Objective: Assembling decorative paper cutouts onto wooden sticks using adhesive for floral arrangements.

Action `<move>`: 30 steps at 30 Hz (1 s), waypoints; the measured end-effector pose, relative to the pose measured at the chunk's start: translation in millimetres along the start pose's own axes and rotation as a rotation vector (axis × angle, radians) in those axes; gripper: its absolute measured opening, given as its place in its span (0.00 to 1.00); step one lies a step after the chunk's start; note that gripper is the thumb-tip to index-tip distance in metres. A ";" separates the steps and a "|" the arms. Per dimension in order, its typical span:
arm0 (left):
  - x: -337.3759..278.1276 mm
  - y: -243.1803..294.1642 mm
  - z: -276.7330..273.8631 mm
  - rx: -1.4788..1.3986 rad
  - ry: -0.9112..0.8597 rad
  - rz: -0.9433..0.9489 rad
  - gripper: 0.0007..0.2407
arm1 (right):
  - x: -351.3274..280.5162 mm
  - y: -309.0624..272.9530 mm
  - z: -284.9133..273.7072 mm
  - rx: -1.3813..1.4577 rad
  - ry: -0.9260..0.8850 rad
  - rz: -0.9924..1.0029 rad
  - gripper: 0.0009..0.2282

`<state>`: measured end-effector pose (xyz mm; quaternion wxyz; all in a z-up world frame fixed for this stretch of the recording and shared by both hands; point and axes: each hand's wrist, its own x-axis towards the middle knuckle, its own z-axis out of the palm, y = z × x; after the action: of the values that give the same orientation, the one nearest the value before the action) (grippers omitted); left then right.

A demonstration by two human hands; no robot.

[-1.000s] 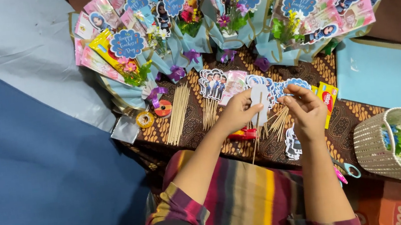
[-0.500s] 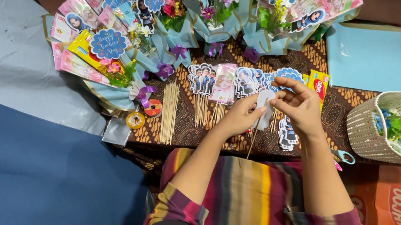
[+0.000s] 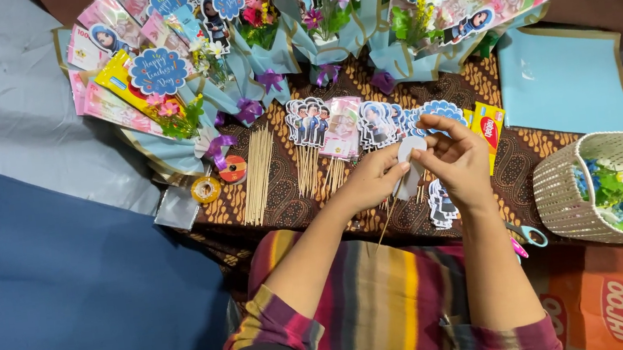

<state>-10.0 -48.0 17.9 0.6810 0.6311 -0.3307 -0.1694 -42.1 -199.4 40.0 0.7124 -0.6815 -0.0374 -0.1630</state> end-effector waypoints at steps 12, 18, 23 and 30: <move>0.6 18.1 2.4 0.043 0.046 0.012 0.05 | 1.4 5.3 0.2 0.008 0.018 -0.019 0.21; 3.2 17.0 4.6 0.046 0.083 0.023 0.03 | 2.8 8.1 -1.1 0.041 0.039 -0.009 0.20; 1.3 19.3 5.5 0.085 0.111 0.029 0.03 | 1.2 4.7 1.6 0.032 0.048 -0.011 0.21; 2.8 2.1 3.5 0.115 0.087 0.038 0.04 | 1.2 5.1 2.4 0.027 0.046 -0.025 0.21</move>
<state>-10.7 -52.1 20.6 0.6603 0.6696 -0.3220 -0.1096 -39.2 -197.2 35.6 0.7201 -0.6674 -0.0317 -0.1872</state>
